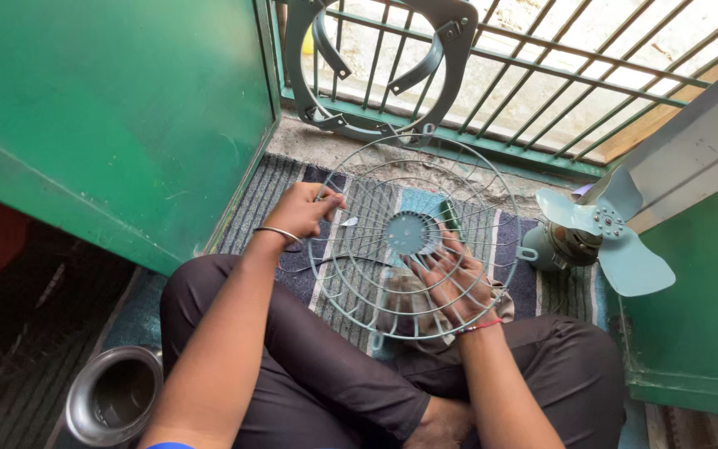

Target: The person disassembles a fan by removing the front cage and grille using a screwdriver. They then wipe the fan blades and motor housing with a cloth. The person reattaches the grille to the front cage and secures it with screws.

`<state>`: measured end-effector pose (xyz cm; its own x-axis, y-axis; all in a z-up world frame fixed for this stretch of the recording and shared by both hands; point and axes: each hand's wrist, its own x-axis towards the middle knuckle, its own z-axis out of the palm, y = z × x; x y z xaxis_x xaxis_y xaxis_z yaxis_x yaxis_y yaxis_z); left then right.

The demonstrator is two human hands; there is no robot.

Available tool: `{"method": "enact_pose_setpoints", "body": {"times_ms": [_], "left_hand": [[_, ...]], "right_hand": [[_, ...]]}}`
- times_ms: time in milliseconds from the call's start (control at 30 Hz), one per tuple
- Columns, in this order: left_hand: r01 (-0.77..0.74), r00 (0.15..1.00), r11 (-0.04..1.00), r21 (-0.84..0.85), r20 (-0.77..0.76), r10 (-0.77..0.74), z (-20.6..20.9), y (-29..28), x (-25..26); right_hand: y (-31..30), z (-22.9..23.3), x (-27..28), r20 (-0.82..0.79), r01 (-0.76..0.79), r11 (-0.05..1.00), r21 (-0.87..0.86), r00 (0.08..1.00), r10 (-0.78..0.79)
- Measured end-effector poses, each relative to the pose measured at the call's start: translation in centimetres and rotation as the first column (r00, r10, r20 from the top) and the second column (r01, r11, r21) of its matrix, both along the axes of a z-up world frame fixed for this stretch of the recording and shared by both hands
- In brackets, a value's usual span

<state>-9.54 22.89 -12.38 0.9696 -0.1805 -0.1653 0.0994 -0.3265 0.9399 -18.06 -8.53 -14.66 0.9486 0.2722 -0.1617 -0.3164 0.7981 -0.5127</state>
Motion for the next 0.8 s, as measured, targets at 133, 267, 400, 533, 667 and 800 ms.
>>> {"method": "enact_pose_setpoints", "body": {"times_ms": [133,267,400,533,667,800], "left_hand": [[-0.05,0.998,0.999,-0.001,0.045,0.05,0.0,-2.1,-1.0],[-0.092,0.996,0.995,0.046,0.022,0.091,0.1,-2.6,-1.4],[-0.13,0.99,0.986,0.109,-0.034,0.134,0.8,-2.7,-1.6],[-0.168,0.98,0.969,0.181,-0.073,0.184,2.3,-2.8,-2.0],[-0.385,0.879,0.786,0.483,0.451,0.154,3.4,-3.5,-2.4],[-0.292,0.702,0.818,0.495,0.692,-0.168,2.2,-6.4,-2.9]], "right_hand": [[1.8,2.3,-2.0,0.006,-0.068,0.969,0.238,0.998,0.069],[1.6,2.0,-2.9,-0.045,-0.047,0.972,0.231,0.997,0.059],[1.2,0.2,-2.7,-0.061,0.039,0.95,0.31,0.998,-0.021],[1.0,-0.8,-2.2,-0.031,0.011,0.957,0.291,1.0,-0.002],[1.4,-1.5,-1.3,-0.055,0.014,0.959,0.283,0.998,0.002],[1.5,-3.1,0.9,-0.034,-0.075,0.948,0.31,0.995,0.09]]}}
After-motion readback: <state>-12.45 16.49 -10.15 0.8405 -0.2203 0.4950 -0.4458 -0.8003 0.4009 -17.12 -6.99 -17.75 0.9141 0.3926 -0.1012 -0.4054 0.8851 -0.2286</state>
